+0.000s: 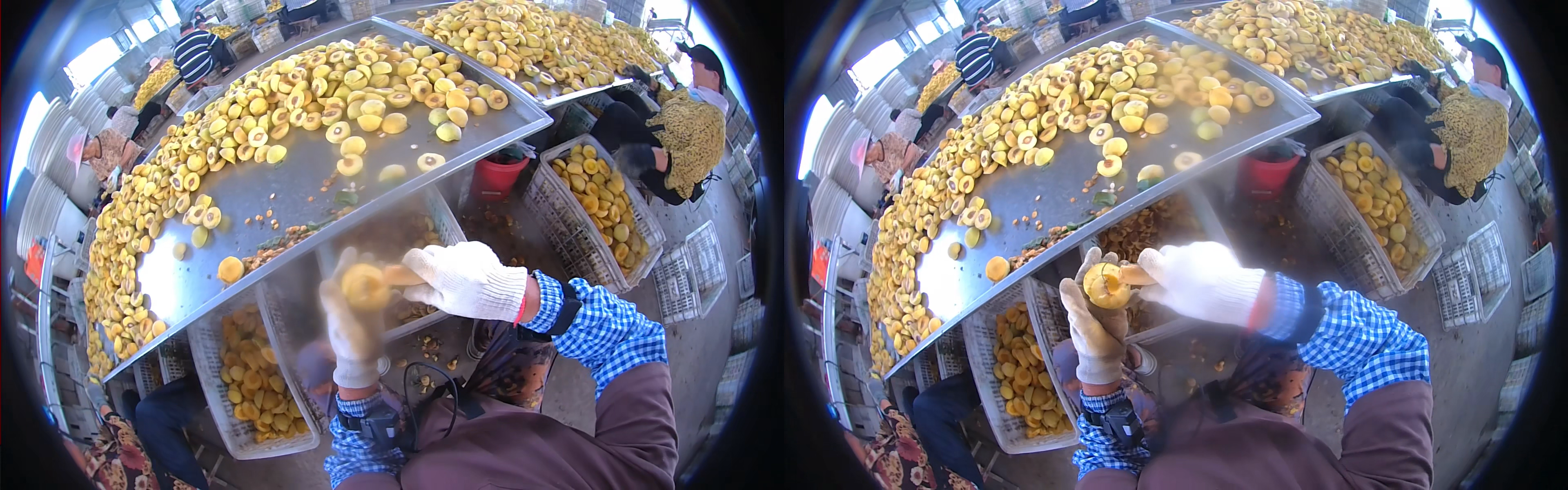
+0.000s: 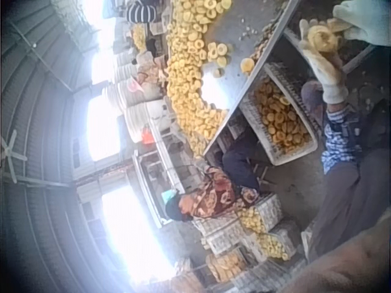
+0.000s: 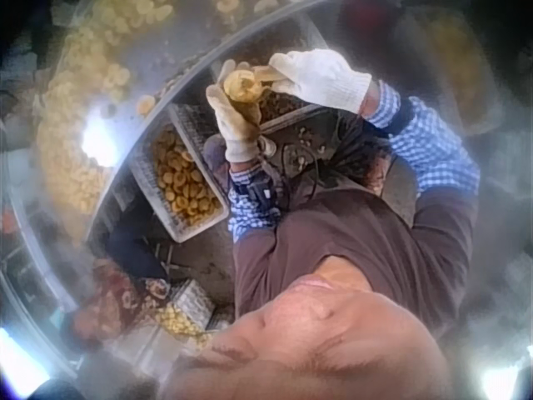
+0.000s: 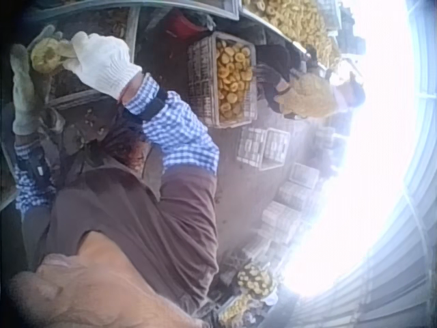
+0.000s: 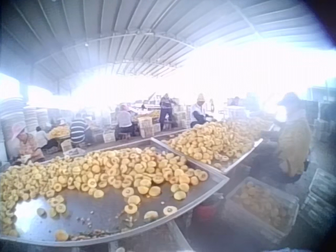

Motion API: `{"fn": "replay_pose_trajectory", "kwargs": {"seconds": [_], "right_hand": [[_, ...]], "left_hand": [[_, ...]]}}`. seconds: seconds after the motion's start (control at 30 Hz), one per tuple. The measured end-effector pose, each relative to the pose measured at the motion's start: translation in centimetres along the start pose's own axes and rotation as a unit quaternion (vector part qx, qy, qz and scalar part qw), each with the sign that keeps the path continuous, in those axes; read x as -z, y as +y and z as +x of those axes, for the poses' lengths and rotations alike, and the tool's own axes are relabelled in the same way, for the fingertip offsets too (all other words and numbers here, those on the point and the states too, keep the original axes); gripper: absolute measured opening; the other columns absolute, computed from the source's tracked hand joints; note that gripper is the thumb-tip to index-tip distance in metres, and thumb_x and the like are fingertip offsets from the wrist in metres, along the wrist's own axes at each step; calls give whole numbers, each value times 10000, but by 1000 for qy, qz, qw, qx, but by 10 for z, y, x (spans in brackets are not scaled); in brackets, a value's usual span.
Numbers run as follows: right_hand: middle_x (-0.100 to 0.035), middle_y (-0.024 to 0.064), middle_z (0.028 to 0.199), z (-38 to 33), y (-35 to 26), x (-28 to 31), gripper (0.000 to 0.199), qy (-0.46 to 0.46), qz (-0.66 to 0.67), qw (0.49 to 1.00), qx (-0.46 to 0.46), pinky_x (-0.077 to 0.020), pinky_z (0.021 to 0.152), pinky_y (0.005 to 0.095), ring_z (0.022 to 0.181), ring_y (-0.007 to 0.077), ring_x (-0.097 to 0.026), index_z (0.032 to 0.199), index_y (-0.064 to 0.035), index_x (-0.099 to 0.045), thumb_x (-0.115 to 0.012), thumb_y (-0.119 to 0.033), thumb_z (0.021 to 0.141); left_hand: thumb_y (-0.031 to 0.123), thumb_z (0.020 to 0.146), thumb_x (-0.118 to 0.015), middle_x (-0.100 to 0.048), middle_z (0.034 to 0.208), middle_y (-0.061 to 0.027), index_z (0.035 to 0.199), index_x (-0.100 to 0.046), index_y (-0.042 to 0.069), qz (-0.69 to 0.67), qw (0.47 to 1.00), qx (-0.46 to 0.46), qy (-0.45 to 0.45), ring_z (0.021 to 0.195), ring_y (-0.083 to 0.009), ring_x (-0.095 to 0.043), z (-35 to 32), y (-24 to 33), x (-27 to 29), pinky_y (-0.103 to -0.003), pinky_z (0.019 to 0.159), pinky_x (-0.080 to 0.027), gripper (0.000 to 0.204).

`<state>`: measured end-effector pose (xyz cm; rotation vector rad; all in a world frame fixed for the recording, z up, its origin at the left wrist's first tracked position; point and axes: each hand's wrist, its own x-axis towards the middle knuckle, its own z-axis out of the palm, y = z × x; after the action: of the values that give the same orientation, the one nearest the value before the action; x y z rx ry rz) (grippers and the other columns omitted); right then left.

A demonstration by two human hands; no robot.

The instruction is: The person picks up halved yellow fruit from a stainless steel table, removes the pit using a small tool, and places the fruit into a crate while discarding the pits into a bin beneath the table.

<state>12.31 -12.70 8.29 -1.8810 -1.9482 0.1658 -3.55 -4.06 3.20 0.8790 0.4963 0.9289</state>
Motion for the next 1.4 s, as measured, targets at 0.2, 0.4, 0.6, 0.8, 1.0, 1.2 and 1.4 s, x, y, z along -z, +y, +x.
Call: {"fn": "replay_pose_trajectory", "kwargs": {"seconds": [0.2, 0.4, 0.6, 0.8, 1.0, 1.2, 1.4], "right_hand": [[-564, 80, 727, 0, 1, -5, 288, 1, -41, 999, 32, -475, 492, 383, 598, 283, -612, 972, -129, -522, -649, -337, 819], [-557, 76, 708, 3, -2, -7, 281, 12, -34, 998, 43, -468, 485, 382, 579, 275, -604, 949, -128, -524, -671, -318, 803], [-568, 89, 715, 3, -3, -7, 288, 17, -2, 1000, 22, -479, 511, 392, 609, 297, -610, 946, -108, -523, -659, -324, 813], [-573, 94, 724, 4, -5, -8, 296, -21, -4, 999, 28, -483, 523, 401, 616, 299, -616, 943, -103, -527, -665, -327, 808], [-577, 85, 724, 5, -3, -10, 284, -5, -25, 999, 48, -479, 507, 398, 596, 299, -612, 949, -131, -537, -669, -335, 801], [-573, 82, 712, 5, -4, -15, 269, -6, -19, 998, 55, -472, 489, 395, 570, 293, -607, 943, -142, -538, -670, -333, 806], [-561, 83, 693, 5, -3, -15, 290, 14, -13, 997, 79, -466, 469, 378, 547, 285, -601, 943, -126, -530, -675, -334, 802]], "left_hand": [[546, 947, -390, -524, 1255, -149, 1358, -383, 1, -20, 999, -2, -31, 1150, -270, -527, 2, -6, 4, -392, 984, -431, 682], [454, 978, -385, -507, 1265, -159, 1379, -341, -2, 46, 997, -34, -56, 1160, -273, -518, -1, -2, 6, -384, 977, -440, 610], [399, 988, -390, -493, 1275, -166, 1381, -331, -10, 45, 998, -35, -41, 1160, -268, -515, 1, -6, 11, -389, 971, -448, 570], [363, 964, -465, -466, 1307, -174, 1394, -308, -3, -48, 997, -17, -56, 1187, -286, -499, 0, -5, 15, -402, 994, -439, 586], [226, 909, -576, -429, 1341, -191, 1405, -282, -6, -82, 994, 7, -68, 1226, -315, -469, -2, 1, 17, -426, 1010, -427, 622], [225, 905, -556, -433, 1342, -189, 1391, -302, -28, -95, 993, 23, -65, 1227, -311, -468, -3, 1, 20, -431, 1014, -423, 603], [220, 912, -527, -444, 1341, -195, 1386, -315, -30, -100, 992, 17, -72, 1227, -298, -471, -2, 3, 20, -428, 1029, -407, 576]]}}
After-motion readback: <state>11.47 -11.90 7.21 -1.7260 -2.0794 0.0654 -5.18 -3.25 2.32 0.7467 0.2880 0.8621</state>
